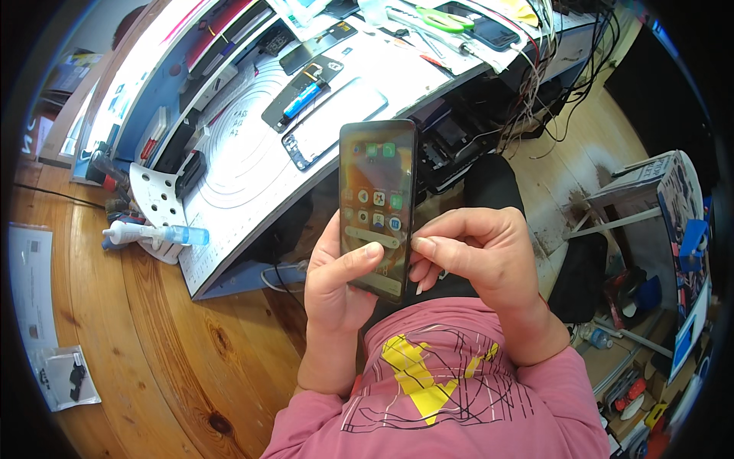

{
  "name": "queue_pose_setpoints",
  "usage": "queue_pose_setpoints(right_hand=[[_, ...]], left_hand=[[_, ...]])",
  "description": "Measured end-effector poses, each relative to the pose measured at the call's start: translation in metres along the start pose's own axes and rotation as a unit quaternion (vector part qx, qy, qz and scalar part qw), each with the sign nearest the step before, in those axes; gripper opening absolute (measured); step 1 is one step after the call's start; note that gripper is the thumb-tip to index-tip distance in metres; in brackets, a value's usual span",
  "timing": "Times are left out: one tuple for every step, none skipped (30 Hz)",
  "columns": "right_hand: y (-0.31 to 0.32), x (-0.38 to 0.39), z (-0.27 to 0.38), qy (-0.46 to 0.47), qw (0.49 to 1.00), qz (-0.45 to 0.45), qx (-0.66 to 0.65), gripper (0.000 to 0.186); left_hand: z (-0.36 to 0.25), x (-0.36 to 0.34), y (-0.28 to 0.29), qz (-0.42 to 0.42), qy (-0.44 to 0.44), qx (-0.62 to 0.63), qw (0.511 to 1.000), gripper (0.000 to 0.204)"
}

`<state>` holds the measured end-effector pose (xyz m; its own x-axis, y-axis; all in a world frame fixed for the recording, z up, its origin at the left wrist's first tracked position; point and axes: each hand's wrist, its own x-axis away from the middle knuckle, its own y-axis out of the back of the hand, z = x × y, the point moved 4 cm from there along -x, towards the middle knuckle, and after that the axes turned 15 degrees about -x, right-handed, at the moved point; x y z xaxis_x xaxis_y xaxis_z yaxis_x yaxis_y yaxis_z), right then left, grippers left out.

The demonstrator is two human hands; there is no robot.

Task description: The person uses a pry tool and scissors to disassemble and repair a mobile phone.

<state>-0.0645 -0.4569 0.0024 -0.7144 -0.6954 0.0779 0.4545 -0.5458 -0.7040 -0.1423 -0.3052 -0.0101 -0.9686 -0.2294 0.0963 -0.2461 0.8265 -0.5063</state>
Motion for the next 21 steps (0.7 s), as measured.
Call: queue_pose_setpoints(right_hand=[[0.0007, -0.0006, -0.0010, 0.001, 1.000, 0.000, -0.006, 0.013], [0.0011, -0.0010, -0.0013, 0.002, 1.000, 0.000, -0.013, 0.013], [0.0013, -0.0015, -0.0013, 0.002, 1.000, 0.000, -0.012, 0.013], [0.0016, -0.0019, -0.0012, 0.003, 1.000, 0.000, -0.011, 0.013], [0.0019, -0.0022, -0.0011, 0.003, 1.000, -0.001, -0.010, 0.013], [0.0017, -0.0023, -0.0012, 0.003, 1.000, -0.001, -0.012, 0.014], [0.0015, -0.0021, -0.0013, 0.003, 1.000, -0.002, -0.014, 0.014], [0.0013, -0.0022, -0.0012, 0.003, 1.000, -0.003, -0.016, 0.014], [0.0013, -0.0021, -0.0007, 0.003, 1.000, -0.001, -0.018, 0.014], [0.0014, -0.0018, 0.0000, 0.002, 1.000, 0.002, -0.020, 0.014], [0.0014, -0.0018, 0.0003, 0.001, 1.000, 0.004, -0.022, 0.014], [0.0020, -0.0014, -0.0001, 0.000, 1.000, 0.003, -0.023, 0.014], [0.0025, -0.0010, -0.0007, 0.000, 1.000, 0.003, -0.024, 0.014], [0.0029, -0.0007, -0.0013, 0.000, 1.000, 0.002, -0.025, 0.014], [0.0031, -0.0009, -0.0010, 0.003, 1.000, 0.004, -0.026, 0.014], [0.0033, -0.0012, -0.0006, 0.005, 1.000, 0.007, -0.028, 0.014], [0.0034, -0.0014, -0.0004, 0.008, 0.999, 0.009, -0.029, 0.014], [0.0036, -0.0015, -0.0005, 0.010, 1.000, 0.006, -0.029, 0.014], [0.0038, -0.0018, -0.0010, 0.012, 1.000, 0.004, -0.029, 0.014], [0.0039, -0.0017, -0.0010, 0.014, 0.999, 0.001, -0.029, 0.013], [0.0038, -0.0016, -0.0010, 0.010, 0.999, 0.003, -0.030, 0.013]], left_hand=[[-0.0001, -0.0003, -0.0004, -0.002, -0.001, -0.002, 1.000, 0.040], [-0.0001, -0.0006, -0.0011, -0.005, -0.002, -0.004, 1.000, 0.040], [-0.0001, -0.0009, -0.0014, -0.007, -0.003, -0.006, 1.000, 0.040], [-0.0004, -0.0009, -0.0020, -0.001, -0.002, -0.007, 1.000, 0.042], [-0.0008, -0.0009, -0.0028, 0.004, -0.001, -0.008, 1.000, 0.045], [-0.0014, -0.0007, -0.0032, 0.009, 0.000, -0.009, 1.000, 0.047], [-0.0013, -0.0007, -0.0031, 0.001, -0.001, -0.010, 1.000, 0.045], [-0.0009, -0.0006, -0.0032, -0.007, -0.001, -0.010, 1.000, 0.043], [-0.0007, -0.0005, -0.0031, -0.014, -0.001, -0.011, 1.000, 0.041], [-0.0007, -0.0005, -0.0032, -0.009, 0.001, -0.009, 1.000, 0.041], [-0.0006, -0.0007, -0.0029, -0.004, 0.002, -0.006, 1.000, 0.042], [0.0004, -0.0014, -0.0029, 0.004, 0.005, -0.002, 1.000, 0.042], [0.0008, -0.0015, -0.0027, 0.000, 0.004, -0.005, 1.000, 0.042], [0.0011, -0.0015, -0.0030, -0.004, 0.003, -0.009, 1.000, 0.042], [0.0009, -0.0013, -0.0036, -0.010, 0.003, -0.013, 1.000, 0.042], [0.0007, -0.0016, -0.0044, -0.012, 0.001, -0.012, 1.000, 0.042], [0.0006, -0.0023, -0.0052, -0.013, -0.001, -0.012, 1.000, 0.043], [0.0001, -0.0027, -0.0060, -0.015, -0.004, -0.011, 1.000, 0.043], [0.0003, -0.0026, -0.0060, -0.015, -0.002, -0.012, 1.000, 0.043], [0.0006, -0.0023, -0.0057, -0.015, -0.001, -0.013, 1.000, 0.043], [0.0008, -0.0021, -0.0050, -0.015, 0.000, -0.014, 1.000, 0.044]])
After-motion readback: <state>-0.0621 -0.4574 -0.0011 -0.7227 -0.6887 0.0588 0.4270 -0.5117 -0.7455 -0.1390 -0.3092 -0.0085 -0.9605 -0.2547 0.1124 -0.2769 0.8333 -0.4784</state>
